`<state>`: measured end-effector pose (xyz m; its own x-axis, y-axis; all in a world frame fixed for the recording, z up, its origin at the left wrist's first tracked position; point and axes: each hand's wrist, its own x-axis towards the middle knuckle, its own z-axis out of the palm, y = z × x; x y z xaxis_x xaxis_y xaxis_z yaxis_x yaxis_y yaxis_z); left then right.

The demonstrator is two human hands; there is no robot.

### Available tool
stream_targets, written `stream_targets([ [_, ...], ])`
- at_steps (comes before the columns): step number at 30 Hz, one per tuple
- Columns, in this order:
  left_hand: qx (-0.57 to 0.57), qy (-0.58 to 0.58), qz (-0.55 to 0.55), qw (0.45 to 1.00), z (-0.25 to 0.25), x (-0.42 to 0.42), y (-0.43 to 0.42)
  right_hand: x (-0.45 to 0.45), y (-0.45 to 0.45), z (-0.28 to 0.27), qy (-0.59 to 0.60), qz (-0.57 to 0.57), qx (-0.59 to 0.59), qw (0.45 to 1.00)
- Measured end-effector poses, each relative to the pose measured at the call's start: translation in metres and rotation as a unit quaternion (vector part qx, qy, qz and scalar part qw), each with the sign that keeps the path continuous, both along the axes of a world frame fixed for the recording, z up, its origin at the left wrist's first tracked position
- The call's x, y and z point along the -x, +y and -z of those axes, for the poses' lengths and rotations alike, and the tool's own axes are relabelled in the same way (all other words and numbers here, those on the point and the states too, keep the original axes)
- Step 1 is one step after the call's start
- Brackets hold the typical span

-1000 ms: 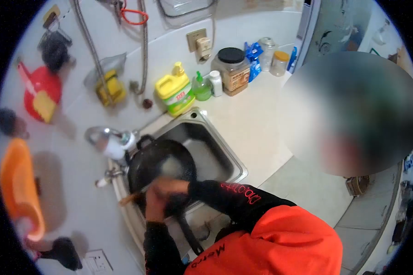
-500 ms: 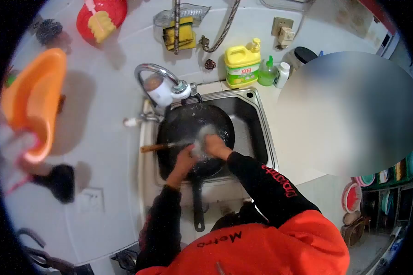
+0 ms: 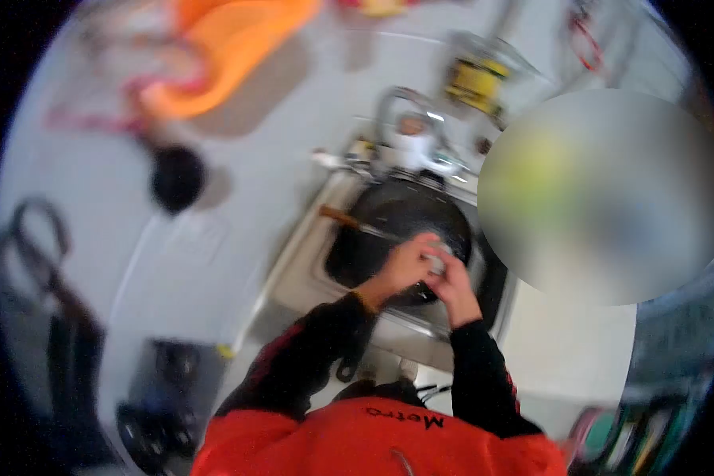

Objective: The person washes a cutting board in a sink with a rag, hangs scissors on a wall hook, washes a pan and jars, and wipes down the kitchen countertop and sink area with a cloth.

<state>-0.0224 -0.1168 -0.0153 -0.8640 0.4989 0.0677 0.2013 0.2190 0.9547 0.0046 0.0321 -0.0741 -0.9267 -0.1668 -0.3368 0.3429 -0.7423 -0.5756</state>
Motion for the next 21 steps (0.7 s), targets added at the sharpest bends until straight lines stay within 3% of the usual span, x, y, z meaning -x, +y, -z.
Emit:
stream_targets([
  [1, -0.092, -0.038, -0.029, 0.995, 0.011, 0.009, -0.007, -0.003, -0.010, -0.014, -0.063, 0.080, 0.101, 0.990],
  [3, -0.125, 0.042, -0.122, 0.984, 0.042, 0.028, -0.009, -0.003, -0.019, -0.035, -0.036, 0.055, 0.181, 0.981],
  [4, -0.330, -0.253, -0.013, 0.910, 0.023, 0.020, -0.016, -0.006, -0.027, -0.042, -0.058, 0.088, 0.219, 0.970],
  [5, -0.368, -0.347, 0.088, 0.858, 0.036, 0.030, -0.021, -0.004, -0.031, -0.039, -0.044, 0.054, 0.231, 0.970],
  [6, -0.468, -0.319, 0.159, 0.809, 0.034, 0.031, -0.019, 0.001, -0.033, -0.038, -0.030, 0.035, 0.245, 0.968],
  [7, -0.443, -0.398, 0.132, 0.792, 0.000, 0.023, -0.022, 0.005, -0.042, -0.044, -0.032, 0.049, 0.167, 0.984],
  [8, -0.427, -0.299, 0.126, 0.844, -0.008, 0.025, -0.021, 0.003, -0.046, -0.053, -0.031, 0.068, 0.087, 0.993],
  [10, -0.252, -0.278, 0.090, 0.923, -0.001, 0.045, -0.015, 0.004, -0.025, -0.062, -0.033, -0.123, -0.059, 0.990],
  [11, -0.259, -0.278, 0.082, 0.921, 0.009, 0.055, -0.007, 0.011, -0.022, -0.063, -0.025, -0.174, -0.117, 0.977],
  [12, -0.165, -0.180, 0.058, 0.968, 0.019, 0.061, -0.001, 0.015, -0.023, -0.063, -0.024, -0.186, -0.121, 0.975],
  [13, -0.067, -0.083, 0.033, 0.994, 0.033, 0.068, 0.009, 0.019, -0.023, -0.061, -0.030, -0.217, -0.310, 0.925],
  [14, -0.074, -0.086, 0.023, 0.993, 0.055, 0.078, 0.023, 0.025, -0.022, -0.056, -0.033, -0.240, -0.485, 0.840],
  [15, 0.151, 0.092, -0.016, 0.984, 0.093, 0.093, 0.046, 0.043, -0.006, -0.009, 0.022, -0.207, -0.580, 0.787],
  [16, 0.130, 0.148, -0.179, 0.964, 0.174, 0.116, 0.085, 0.041, -0.012, 0.004, 0.022, -0.214, -0.584, 0.783],
  [17, 0.099, 0.189, -0.337, 0.917, 0.251, 0.138, 0.123, 0.031, -0.021, 0.014, 0.165, -0.119, -0.751, 0.628],
  [18, 0.060, 0.032, -0.329, 0.942, 0.202, 0.114, 0.103, 0.020, -0.024, 0.019, 0.296, -0.018, -0.856, 0.424],
  [19, 0.024, -0.142, -0.333, 0.932, 0.140, 0.084, 0.078, 0.017, -0.025, 0.016, 0.237, -0.091, -0.889, 0.382],
  [20, 0.008, -0.291, -0.341, 0.894, 0.071, 0.050, 0.050, 0.016, -0.022, 0.016, 0.243, -0.099, -0.886, 0.381],
  [21, 0.154, -0.174, -0.193, 0.953, 0.066, 0.047, 0.042, 0.016, -0.018, 0.019, 0.218, -0.112, -0.904, 0.350],
])
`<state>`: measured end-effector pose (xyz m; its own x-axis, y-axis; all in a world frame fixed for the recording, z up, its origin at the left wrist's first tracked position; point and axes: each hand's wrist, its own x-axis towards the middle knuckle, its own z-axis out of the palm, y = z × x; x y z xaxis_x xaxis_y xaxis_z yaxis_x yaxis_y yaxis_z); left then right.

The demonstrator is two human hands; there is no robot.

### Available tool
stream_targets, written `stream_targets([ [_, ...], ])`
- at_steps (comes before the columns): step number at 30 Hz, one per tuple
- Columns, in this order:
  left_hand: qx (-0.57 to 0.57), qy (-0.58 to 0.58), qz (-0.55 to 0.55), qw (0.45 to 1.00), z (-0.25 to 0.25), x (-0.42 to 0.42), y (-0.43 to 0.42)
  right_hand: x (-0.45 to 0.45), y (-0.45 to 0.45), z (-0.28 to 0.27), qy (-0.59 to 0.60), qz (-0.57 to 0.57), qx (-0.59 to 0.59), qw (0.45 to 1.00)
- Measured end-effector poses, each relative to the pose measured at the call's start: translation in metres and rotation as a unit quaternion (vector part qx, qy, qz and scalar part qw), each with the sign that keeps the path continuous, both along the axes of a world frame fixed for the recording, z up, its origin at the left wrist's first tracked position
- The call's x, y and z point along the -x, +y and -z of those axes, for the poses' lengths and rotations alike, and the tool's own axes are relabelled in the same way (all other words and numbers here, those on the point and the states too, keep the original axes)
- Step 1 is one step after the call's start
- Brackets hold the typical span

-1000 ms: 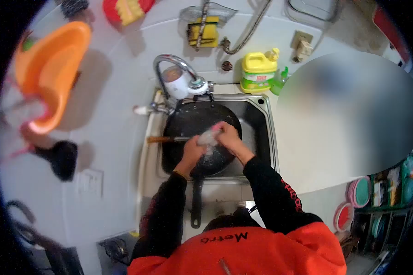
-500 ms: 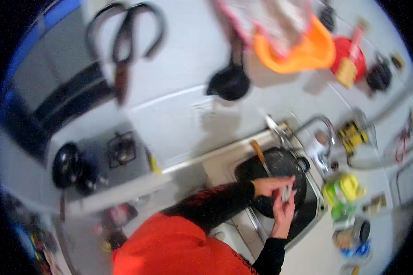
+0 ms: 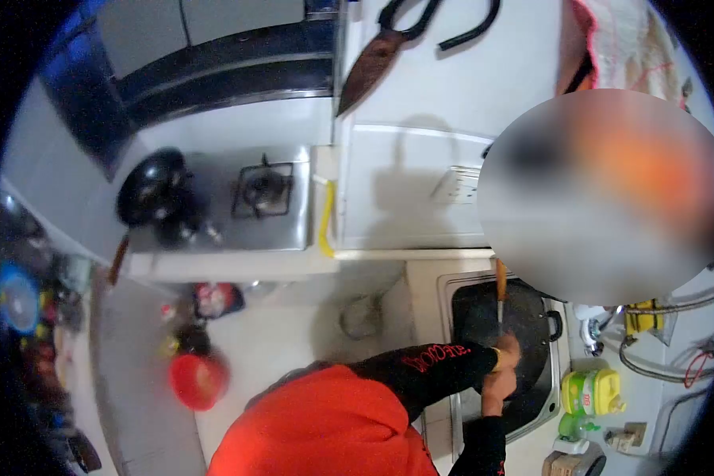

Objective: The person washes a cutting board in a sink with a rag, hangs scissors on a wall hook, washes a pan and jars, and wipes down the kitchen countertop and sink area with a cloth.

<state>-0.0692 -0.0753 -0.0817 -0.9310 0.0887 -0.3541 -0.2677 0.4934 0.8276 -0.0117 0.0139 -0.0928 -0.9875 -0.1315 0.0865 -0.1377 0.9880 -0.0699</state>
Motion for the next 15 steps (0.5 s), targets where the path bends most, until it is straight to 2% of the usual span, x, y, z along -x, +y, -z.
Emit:
stream_targets([
  [1, 0.193, 0.144, 0.191, 0.952, -0.004, -0.002, -0.008, -0.003, 0.001, -0.001, -0.011, 0.018, -0.040, 0.999],
  [2, 0.300, 0.297, 0.288, 0.860, -0.005, -0.003, -0.015, -0.009, -0.008, -0.014, 0.025, 0.040, 0.018, 0.999],
  [3, 0.078, 0.251, 0.249, 0.932, -0.006, -0.004, -0.022, -0.013, -0.006, -0.028, 0.019, 0.032, 0.019, 0.999],
  [4, -0.147, 0.196, 0.195, 0.950, -0.009, -0.003, -0.028, -0.013, 0.000, -0.044, -0.140, 0.125, 0.364, 0.912],
  [5, -0.307, 0.073, 0.170, 0.933, -0.025, -0.002, -0.036, -0.015, 0.003, -0.058, -0.278, 0.202, 0.649, 0.678],
  [6, -0.448, -0.052, 0.117, 0.885, -0.041, -0.001, -0.044, -0.024, -0.004, -0.080, -0.336, 0.139, 0.771, 0.523],
  [7, -0.451, -0.055, 0.114, 0.884, -0.057, -0.006, -0.048, -0.031, -0.012, -0.094, -0.377, 0.072, 0.856, 0.346],
  [8, -0.538, -0.056, 0.158, 0.826, -0.070, -0.018, -0.053, -0.031, -0.011, -0.088, -0.385, 0.015, 0.891, 0.240],
  [9, -0.617, -0.057, 0.208, 0.756, -0.092, -0.030, -0.058, -0.035, -0.024, -0.094, -0.381, -0.052, 0.897, 0.219],
  [11, -0.478, 0.088, 0.243, 0.839, -0.116, -0.031, -0.065, -0.041, -0.027, -0.105, -0.362, 0.014, 0.921, 0.143],
  [12, -0.426, 0.127, 0.256, 0.859, -0.086, -0.005, -0.038, -0.037, -0.022, -0.106, -0.401, 0.057, 0.897, 0.176],
  [13, -0.365, 0.096, 0.217, 0.900, -0.080, 0.002, -0.031, -0.030, -0.018, -0.103, -0.436, 0.100, 0.872, 0.199],
  [14, -0.350, 0.055, 0.172, 0.919, -0.098, -0.007, -0.041, -0.023, -0.014, -0.097, -0.483, 0.114, 0.828, 0.262],
  [15, -0.326, 0.108, 0.186, 0.921, -0.089, -0.004, -0.048, -0.017, -0.016, -0.094, -0.453, 0.141, 0.793, 0.383],
])
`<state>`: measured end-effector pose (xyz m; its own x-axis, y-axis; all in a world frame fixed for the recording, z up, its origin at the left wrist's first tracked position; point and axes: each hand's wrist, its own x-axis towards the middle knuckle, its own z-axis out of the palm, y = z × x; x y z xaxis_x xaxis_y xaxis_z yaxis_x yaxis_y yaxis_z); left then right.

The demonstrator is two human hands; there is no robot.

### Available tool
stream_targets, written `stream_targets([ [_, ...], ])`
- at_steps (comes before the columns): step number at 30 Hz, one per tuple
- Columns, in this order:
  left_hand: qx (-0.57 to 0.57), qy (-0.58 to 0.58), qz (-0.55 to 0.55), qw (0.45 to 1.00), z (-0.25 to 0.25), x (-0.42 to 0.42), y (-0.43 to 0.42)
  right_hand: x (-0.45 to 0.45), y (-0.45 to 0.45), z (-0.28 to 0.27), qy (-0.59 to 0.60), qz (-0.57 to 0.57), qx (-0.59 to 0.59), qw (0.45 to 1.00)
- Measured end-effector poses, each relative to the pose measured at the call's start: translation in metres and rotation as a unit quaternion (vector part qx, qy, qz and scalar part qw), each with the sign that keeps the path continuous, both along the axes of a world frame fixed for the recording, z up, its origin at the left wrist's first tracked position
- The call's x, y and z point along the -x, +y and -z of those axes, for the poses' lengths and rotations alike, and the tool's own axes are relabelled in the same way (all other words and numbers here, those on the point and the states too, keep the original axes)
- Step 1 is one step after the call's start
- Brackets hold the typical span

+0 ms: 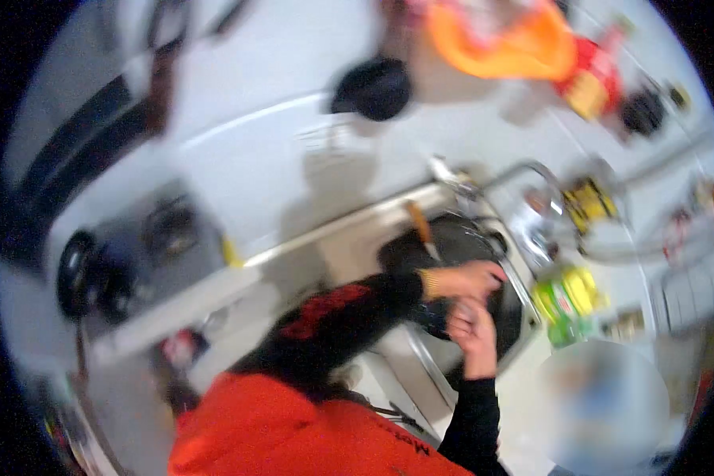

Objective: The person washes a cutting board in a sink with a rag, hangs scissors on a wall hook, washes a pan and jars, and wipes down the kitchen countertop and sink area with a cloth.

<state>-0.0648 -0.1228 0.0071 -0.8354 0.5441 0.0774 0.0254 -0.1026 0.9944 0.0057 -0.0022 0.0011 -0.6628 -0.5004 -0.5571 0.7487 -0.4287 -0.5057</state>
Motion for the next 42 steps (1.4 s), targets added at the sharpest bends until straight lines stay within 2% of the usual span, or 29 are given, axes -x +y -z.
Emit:
stream_targets([
  [1, 0.096, -0.019, -0.019, 0.995, 0.001, -0.002, 0.004, 0.004, 0.004, 0.014, -0.006, -0.013, -0.056, 0.998],
  [2, 0.130, 0.117, -0.069, 0.982, 0.014, -0.001, 0.005, 0.001, 0.000, 0.012, 0.050, -0.017, -0.120, 0.991],
  [4, 0.144, 0.039, -0.144, 0.978, 0.048, 0.001, 0.016, 0.000, -0.003, 0.045, 0.149, -0.016, -0.233, 0.961],
  [5, 0.196, 0.151, -0.190, 0.950, 0.061, 0.001, 0.018, 0.003, -0.015, 0.053, 0.265, -0.003, -0.416, 0.870],
  [7, 0.211, 0.071, -0.288, 0.932, 0.086, 0.003, 0.026, 0.010, -0.023, 0.089, 0.459, -0.078, -0.674, 0.573],
  [8, 0.290, 0.038, -0.307, 0.906, 0.101, 0.010, 0.029, -0.001, -0.024, 0.075, 0.405, -0.033, -0.635, 0.657],
  [9, 0.304, 0.039, -0.297, 0.904, 0.135, 0.024, 0.025, -0.007, -0.026, 0.087, 0.442, 0.016, -0.686, 0.578],
  [11, 0.649, 0.194, -0.098, 0.729, 0.089, 0.008, 0.019, -0.019, -0.025, 0.071, 0.430, -0.010, -0.723, 0.541],
  [12, 0.584, 0.303, -0.071, 0.750, 0.102, 0.014, 0.013, -0.020, -0.020, 0.075, 0.449, 0.020, -0.731, 0.513],
  [13, 0.517, 0.412, -0.042, 0.749, 0.117, 0.021, 0.007, -0.026, -0.017, 0.063, 0.425, 0.034, -0.741, 0.519],
  [15, 0.266, -0.051, -0.041, 0.962, 0.054, -0.007, 0.015, -0.033, -0.007, 0.033, 0.363, 0.108, -0.732, 0.566],
  [16, 0.146, -0.242, -0.117, 0.952, 0.019, -0.022, 0.019, -0.034, -0.004, 0.019, 0.297, 0.141, -0.716, 0.616],
  [17, 0.178, -0.245, -0.044, 0.952, -0.013, -0.035, 0.016, -0.034, -0.001, 0.012, 0.233, 0.176, -0.691, 0.661],
  [18, 0.188, -0.240, -0.023, 0.952, -0.024, -0.046, 0.012, -0.037, -0.003, 0.016, 0.289, 0.221, -0.624, 0.692],
  [20, 0.010, -0.299, 0.163, 0.940, -0.035, -0.061, -0.001, -0.058, 0.006, 0.003, 0.345, 0.271, -0.554, 0.708],
  [22, 0.004, -0.223, 0.123, 0.967, -0.027, -0.047, -0.013, -0.074, 0.008, -0.022, 0.242, 0.228, -0.216, 0.918],
  [23, -0.006, -0.147, 0.061, 0.987, -0.022, -0.047, -0.016, -0.073, 0.010, -0.009, 0.229, 0.228, -0.171, 0.931],
  [24, -0.005, -0.148, 0.063, 0.987, -0.018, -0.051, -0.016, -0.073, 0.008, 0.000, 0.228, 0.229, -0.171, 0.931],
  [26, -0.015, 0.006, -0.096, 0.995, -0.016, -0.058, -0.017, -0.077, -0.007, 0.007, 0.226, 0.309, -0.443, 0.811],
  [28, 0.031, 0.123, -0.124, 0.984, -0.021, -0.065, -0.018, -0.089, -0.005, 0.005, 0.194, 0.364, -0.337, 0.846],
  [29, 0.106, 0.189, -0.090, 0.972, -0.029, -0.078, -0.017, -0.097, 0.003, 0.001, 0.200, 0.332, -0.081, 0.918],
  [30, 0.180, 0.252, -0.057, 0.949, -0.036, -0.090, -0.015, -0.104, 0.008, -0.002, 0.192, 0.272, 0.181, 0.925],
  [32, 0.182, 0.163, 0.111, 0.963, -0.064, -0.143, 0.003, -0.133, 0.015, -0.033, 0.220, 0.280, 0.206, 0.911],
  [35, 0.083, 0.146, 0.126, 0.978, -0.050, -0.178, 0.026, -0.177, 0.057, -0.040, 0.306, 0.342, 0.042, 0.887],
  [36, 0.048, 0.045, 0.133, 0.989, -0.061, -0.196, 0.037, -0.171, 0.077, -0.018, 0.221, 0.331, 0.100, 0.912],
  [37, 0.008, -0.057, 0.139, 0.989, -0.067, -0.208, 0.045, -0.194, 0.096, -0.031, 0.211, 0.410, 0.019, 0.887],
  [38, 0.098, -0.031, 0.099, 0.990, -0.058, -0.214, 0.046, -0.213, 0.129, -0.027, 0.250, 0.418, 0.047, 0.872],
  [40, 0.204, 0.042, 0.060, 0.976, -0.040, -0.230, 0.041, -0.257, 0.204, 0.001, 0.226, 0.549, -0.165, 0.787],
  [42, 0.191, -0.026, 0.042, 0.980, -0.028, -0.254, 0.026, -0.327, 0.304, 0.032, 0.335, 0.505, -0.452, 0.654],
])
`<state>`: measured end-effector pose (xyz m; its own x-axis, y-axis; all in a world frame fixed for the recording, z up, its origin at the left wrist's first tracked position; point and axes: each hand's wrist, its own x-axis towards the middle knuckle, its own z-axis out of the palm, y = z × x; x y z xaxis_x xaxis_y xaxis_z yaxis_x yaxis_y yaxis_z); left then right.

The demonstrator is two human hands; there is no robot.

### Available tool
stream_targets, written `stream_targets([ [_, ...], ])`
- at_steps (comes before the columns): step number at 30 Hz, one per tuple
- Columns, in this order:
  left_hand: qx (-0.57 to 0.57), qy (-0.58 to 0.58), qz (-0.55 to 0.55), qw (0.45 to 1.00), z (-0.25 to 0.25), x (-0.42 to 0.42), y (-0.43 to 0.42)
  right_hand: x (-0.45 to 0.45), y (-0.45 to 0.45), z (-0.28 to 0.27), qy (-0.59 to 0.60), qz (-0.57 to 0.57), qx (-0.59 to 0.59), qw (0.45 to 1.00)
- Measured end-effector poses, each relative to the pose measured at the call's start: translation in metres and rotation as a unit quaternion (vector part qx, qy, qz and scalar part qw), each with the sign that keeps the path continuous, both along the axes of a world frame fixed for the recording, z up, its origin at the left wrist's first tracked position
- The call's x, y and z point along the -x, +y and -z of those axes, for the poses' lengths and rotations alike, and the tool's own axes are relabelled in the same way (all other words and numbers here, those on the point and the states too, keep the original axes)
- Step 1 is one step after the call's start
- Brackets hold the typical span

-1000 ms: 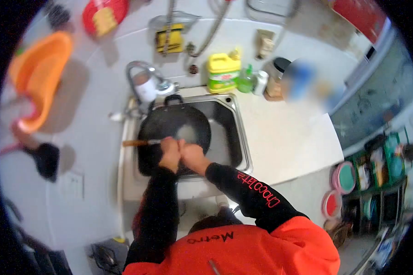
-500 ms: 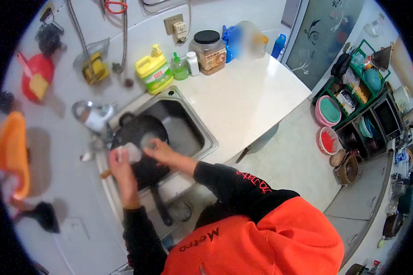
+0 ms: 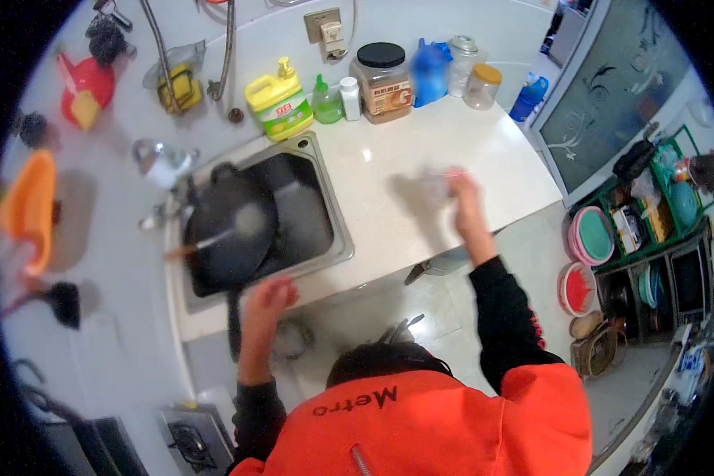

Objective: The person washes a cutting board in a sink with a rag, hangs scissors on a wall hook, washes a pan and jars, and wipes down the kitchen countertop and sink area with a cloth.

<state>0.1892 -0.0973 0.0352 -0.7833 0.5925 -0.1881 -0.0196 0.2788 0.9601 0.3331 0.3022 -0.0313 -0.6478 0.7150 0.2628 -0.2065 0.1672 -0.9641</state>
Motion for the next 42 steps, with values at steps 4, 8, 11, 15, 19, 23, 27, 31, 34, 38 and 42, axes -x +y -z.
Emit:
stream_targets([
  [4, -0.024, -0.111, -0.108, 0.988, 0.020, -0.056, -0.033, -0.086, 0.132, 0.036, -0.270, 0.216, -0.240, 0.907],
  [8, -0.022, -0.157, -0.148, 0.976, 0.065, -0.093, -0.082, -0.086, 0.166, 0.087, -0.451, 0.277, -0.305, 0.792],
  [11, -0.032, -0.233, -0.242, 0.941, 0.067, -0.114, -0.101, -0.030, 0.145, 0.079, -0.410, 0.212, -0.288, 0.839],
  [15, -0.019, -0.253, -0.239, 0.937, 0.076, -0.115, -0.114, 0.079, 0.059, 0.078, -0.237, 0.041, -0.374, 0.895],
  [19, -0.003, -0.246, -0.221, 0.944, 0.070, -0.106, -0.119, 0.132, -0.051, 0.067, -0.221, 0.009, -0.459, 0.860],
  [23, 0.011, -0.262, -0.205, 0.943, 0.065, -0.097, -0.143, 0.106, -0.100, 0.058, -0.173, -0.062, -0.479, 0.858],
  [27, 0.003, -0.253, -0.234, 0.939, 0.100, -0.088, -0.194, 0.070, -0.105, 0.049, -0.196, -0.163, -0.488, 0.835],
  [31, 0.019, -0.251, -0.301, 0.920, 0.119, -0.077, -0.216, 0.109, -0.061, 0.034, -0.216, -0.162, -0.311, 0.911],
  [34, 0.028, -0.243, -0.331, 0.911, 0.122, -0.080, -0.209, 0.200, -0.011, 0.026, -0.151, -0.078, -0.354, 0.920],
  [38, 0.001, -0.293, -0.352, 0.889, 0.153, -0.107, -0.199, 0.323, 0.019, 0.026, -0.223, -0.076, -0.584, 0.777],
  [42, -0.024, -0.393, -0.310, 0.865, 0.151, -0.127, -0.172, 0.368, 0.001, 0.079, -0.357, -0.128, -0.425, 0.822],
])
